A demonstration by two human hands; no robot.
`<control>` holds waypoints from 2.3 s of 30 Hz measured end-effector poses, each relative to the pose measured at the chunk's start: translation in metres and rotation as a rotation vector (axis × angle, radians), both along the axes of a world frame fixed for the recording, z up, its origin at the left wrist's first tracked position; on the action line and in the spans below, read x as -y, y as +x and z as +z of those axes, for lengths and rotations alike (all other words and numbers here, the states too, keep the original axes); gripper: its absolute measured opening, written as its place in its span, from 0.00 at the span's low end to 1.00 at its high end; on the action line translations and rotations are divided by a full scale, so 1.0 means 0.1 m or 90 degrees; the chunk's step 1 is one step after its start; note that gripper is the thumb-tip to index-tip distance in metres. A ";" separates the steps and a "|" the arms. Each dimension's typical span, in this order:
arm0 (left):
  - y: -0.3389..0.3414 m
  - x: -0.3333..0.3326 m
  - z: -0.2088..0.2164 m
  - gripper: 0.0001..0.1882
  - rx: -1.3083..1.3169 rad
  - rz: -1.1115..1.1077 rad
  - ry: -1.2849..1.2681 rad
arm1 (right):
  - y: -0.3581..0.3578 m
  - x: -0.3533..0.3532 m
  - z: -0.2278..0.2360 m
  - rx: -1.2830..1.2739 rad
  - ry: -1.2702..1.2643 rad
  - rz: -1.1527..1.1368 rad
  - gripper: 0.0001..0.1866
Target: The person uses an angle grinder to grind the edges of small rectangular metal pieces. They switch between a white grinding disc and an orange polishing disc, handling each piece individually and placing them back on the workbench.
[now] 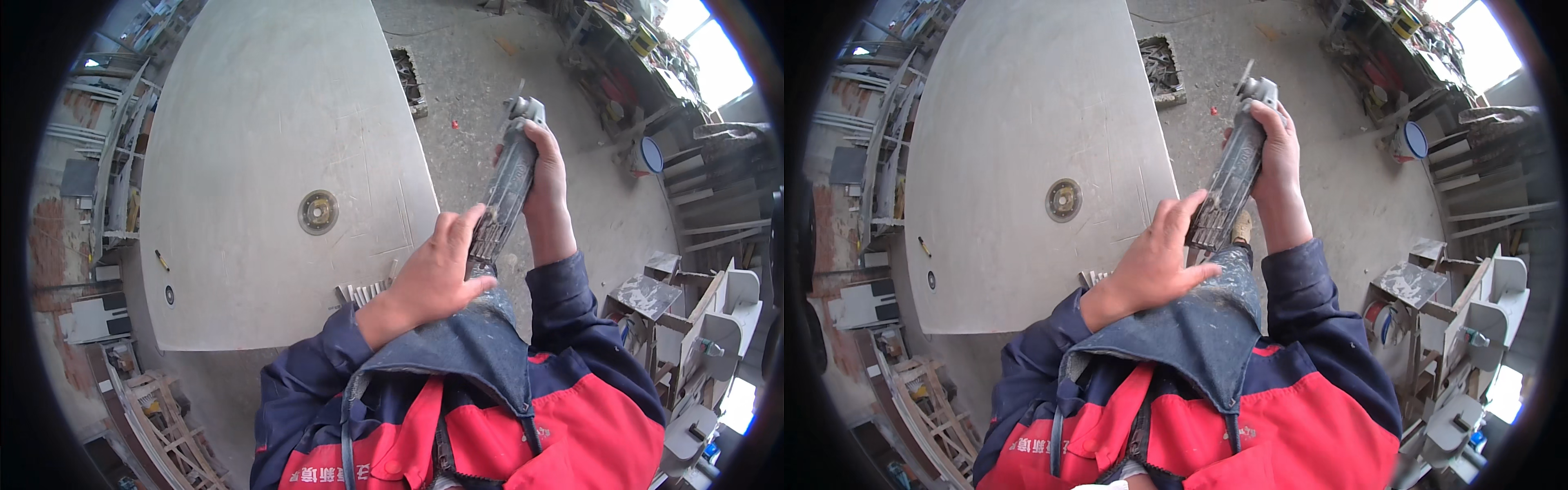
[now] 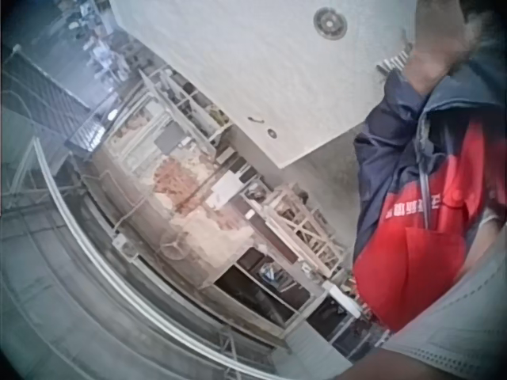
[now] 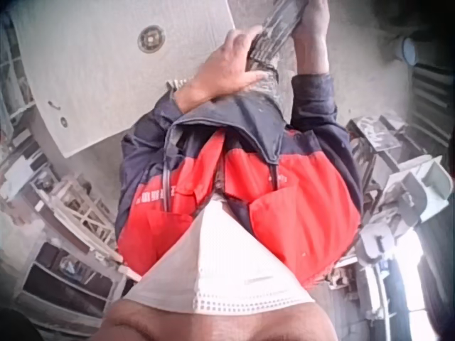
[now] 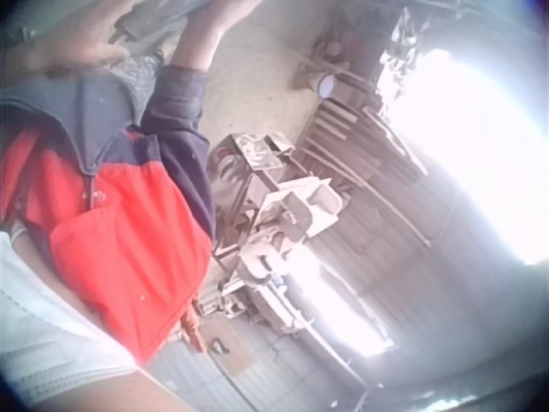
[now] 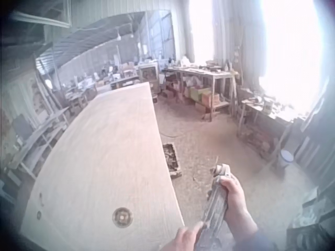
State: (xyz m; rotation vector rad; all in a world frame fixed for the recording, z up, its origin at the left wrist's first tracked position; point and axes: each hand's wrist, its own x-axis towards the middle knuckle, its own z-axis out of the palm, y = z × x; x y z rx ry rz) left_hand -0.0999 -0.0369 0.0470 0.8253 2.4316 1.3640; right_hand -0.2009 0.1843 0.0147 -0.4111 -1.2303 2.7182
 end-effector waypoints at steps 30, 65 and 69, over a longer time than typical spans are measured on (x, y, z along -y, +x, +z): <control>-0.54 1.01 -0.89 0.10 -0.101 0.244 -0.285 | 0.77 -0.52 -0.34 0.157 0.328 -0.041 0.40; 0.22 1.16 0.20 0.10 0.235 0.396 0.592 | 0.98 0.49 0.63 -0.127 0.474 0.370 0.45; 0.28 1.13 0.26 0.08 0.225 0.406 0.587 | 0.99 0.61 0.68 -0.170 0.471 0.427 0.45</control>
